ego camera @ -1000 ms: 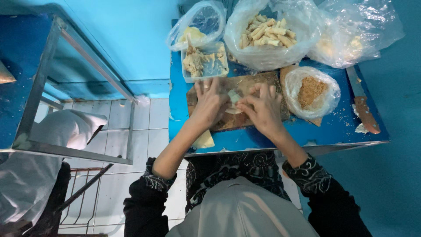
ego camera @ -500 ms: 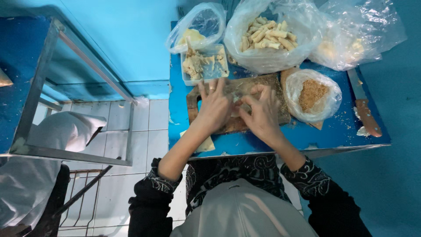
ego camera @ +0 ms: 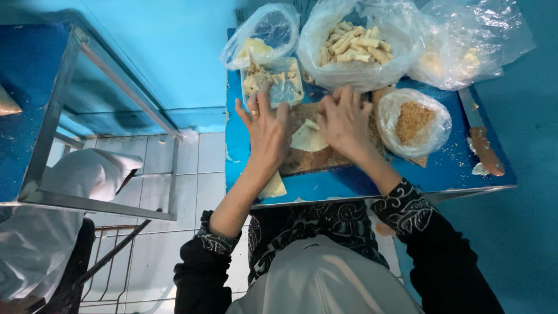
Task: The person sits at a small table and folds thin square wrappers by hand, pressing filling into each piece and folding the wrapper closed over a wooden cutting board. Finished folded pieces are set aside while filled wrappers continue to be folded one at a time.
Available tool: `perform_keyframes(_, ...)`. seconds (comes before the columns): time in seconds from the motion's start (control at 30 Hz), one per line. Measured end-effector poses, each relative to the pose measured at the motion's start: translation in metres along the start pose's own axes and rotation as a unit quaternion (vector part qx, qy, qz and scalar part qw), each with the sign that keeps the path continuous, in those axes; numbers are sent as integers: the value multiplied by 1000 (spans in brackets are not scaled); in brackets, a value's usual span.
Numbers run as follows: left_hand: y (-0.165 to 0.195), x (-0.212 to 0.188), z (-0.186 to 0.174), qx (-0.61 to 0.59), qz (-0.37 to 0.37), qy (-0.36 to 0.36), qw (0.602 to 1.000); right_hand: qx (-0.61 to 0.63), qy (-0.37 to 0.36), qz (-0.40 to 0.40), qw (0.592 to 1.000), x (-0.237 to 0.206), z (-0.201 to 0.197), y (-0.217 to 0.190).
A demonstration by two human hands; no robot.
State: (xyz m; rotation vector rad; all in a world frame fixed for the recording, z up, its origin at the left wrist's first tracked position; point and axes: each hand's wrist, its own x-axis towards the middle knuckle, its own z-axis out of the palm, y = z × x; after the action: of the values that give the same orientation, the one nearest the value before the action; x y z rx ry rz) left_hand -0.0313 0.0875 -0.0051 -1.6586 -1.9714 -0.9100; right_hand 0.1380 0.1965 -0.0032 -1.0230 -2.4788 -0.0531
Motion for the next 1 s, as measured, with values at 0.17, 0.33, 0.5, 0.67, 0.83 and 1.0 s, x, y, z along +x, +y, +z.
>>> perform_keyframes(0.17,-4,-9,0,-23,-12,-80,996,80,30,-54,995,-3,-15,9)
perform_keyframes(0.33,8,-18,8,10,11,-149,989,137,70,-86,984,-16,-32,-4)
perform_keyframes(0.5,17,-19,8,14,31,-135,990,344,110,83,929,6,-69,20)
perform_keyframes(0.67,31,-15,8,-40,12,-119,992,197,152,49,967,76,-104,76)
perform_keyframes(0.83,31,0,6,-213,-10,-114,970,367,199,-24,908,56,-119,110)
perform_keyframes(1.0,44,36,16,-330,-1,-122,936,207,-5,91,974,-47,-124,136)
